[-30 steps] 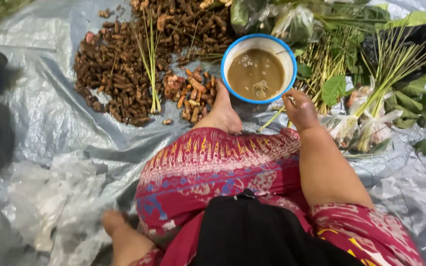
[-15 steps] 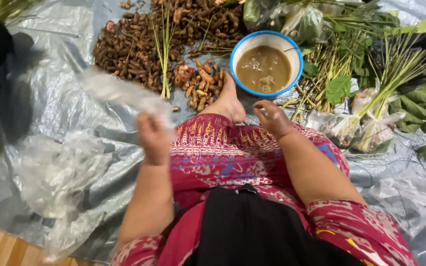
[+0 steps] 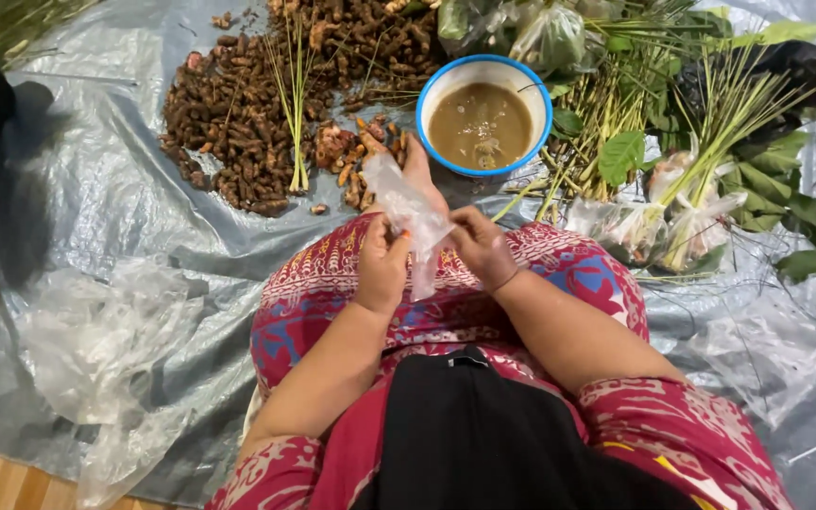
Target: Sorting turmeric roots into plastic bags and tying them with green stalks
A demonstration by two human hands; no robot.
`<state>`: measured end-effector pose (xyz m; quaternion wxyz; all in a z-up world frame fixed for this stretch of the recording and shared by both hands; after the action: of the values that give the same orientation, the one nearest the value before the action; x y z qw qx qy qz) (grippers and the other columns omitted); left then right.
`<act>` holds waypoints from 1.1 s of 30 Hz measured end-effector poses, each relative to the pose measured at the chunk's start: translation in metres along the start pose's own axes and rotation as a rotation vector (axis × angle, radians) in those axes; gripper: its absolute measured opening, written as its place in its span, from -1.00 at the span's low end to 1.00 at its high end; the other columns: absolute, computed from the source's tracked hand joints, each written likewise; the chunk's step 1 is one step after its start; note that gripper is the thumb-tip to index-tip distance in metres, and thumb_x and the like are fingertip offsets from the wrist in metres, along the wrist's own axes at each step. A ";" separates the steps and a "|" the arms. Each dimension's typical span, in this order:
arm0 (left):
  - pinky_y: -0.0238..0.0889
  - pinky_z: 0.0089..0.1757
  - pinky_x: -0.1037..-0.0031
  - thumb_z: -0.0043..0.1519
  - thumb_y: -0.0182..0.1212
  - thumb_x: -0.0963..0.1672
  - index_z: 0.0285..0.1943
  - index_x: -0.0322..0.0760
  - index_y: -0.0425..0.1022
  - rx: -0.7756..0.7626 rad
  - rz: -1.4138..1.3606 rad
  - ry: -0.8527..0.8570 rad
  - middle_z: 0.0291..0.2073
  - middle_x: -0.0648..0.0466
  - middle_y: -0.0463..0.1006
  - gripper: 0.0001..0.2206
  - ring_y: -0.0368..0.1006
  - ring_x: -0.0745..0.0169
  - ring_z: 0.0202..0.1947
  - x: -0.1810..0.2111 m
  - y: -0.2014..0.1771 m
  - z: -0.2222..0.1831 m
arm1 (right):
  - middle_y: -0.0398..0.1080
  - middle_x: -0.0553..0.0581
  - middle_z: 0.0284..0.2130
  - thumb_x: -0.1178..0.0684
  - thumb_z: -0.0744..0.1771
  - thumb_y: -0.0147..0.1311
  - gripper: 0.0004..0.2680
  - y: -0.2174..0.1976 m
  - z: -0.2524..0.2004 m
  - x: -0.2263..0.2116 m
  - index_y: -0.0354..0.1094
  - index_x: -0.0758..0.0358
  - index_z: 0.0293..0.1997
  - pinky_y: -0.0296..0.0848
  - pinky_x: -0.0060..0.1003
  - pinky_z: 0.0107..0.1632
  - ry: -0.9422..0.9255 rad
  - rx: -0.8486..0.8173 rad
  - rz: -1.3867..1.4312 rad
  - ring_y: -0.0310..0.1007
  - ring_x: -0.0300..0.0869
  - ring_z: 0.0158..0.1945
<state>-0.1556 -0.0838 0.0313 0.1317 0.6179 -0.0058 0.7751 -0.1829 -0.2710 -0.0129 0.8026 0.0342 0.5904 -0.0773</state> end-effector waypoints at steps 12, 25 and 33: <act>0.06 0.28 0.07 0.31 0.15 -0.01 0.22 -0.37 0.30 0.078 0.838 0.636 0.02 -0.09 0.41 -0.59 0.30 -0.08 0.20 0.093 -0.015 -0.010 | 0.43 0.14 -0.22 0.18 0.40 0.11 -0.90 -0.025 0.002 -0.024 0.37 0.28 0.00 0.43 -0.28 0.02 -0.145 0.160 -0.227 0.47 -0.15 -0.13; 0.36 -0.35 0.44 0.23 0.11 -0.09 -0.19 -0.06 0.59 0.064 0.723 0.030 -0.49 0.09 0.59 -0.87 0.51 0.21 -0.42 0.060 -0.024 -0.004 | 0.14 0.33 0.37 -0.46 0.35 -0.13 -0.39 -0.012 -0.023 -0.060 -0.20 -0.06 0.53 -0.19 0.30 0.45 0.367 -0.483 -1.043 0.12 0.25 0.44; 0.26 -0.61 0.66 0.19 0.10 -0.26 -0.13 -0.27 0.42 -0.054 -0.277 -0.503 -0.77 0.19 0.21 -0.88 0.28 0.46 -0.75 0.057 -0.036 -0.018 | 0.49 0.33 -0.20 0.27 0.27 0.13 -0.58 -0.035 -0.024 -0.072 0.27 0.07 0.27 0.50 0.03 -0.06 0.392 -0.005 -0.410 0.54 0.17 -0.11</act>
<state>-0.1768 -0.0344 0.0758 0.2472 0.7820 0.0253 0.5716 -0.2327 -0.2954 0.0500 0.6409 -0.0737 0.7292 -0.2284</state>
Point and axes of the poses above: each hand's wrist, its own z-axis towards the middle knuckle, its own y-axis out of the palm, x = y × z, the point moved 2 cm from there along z, towards the middle knuckle
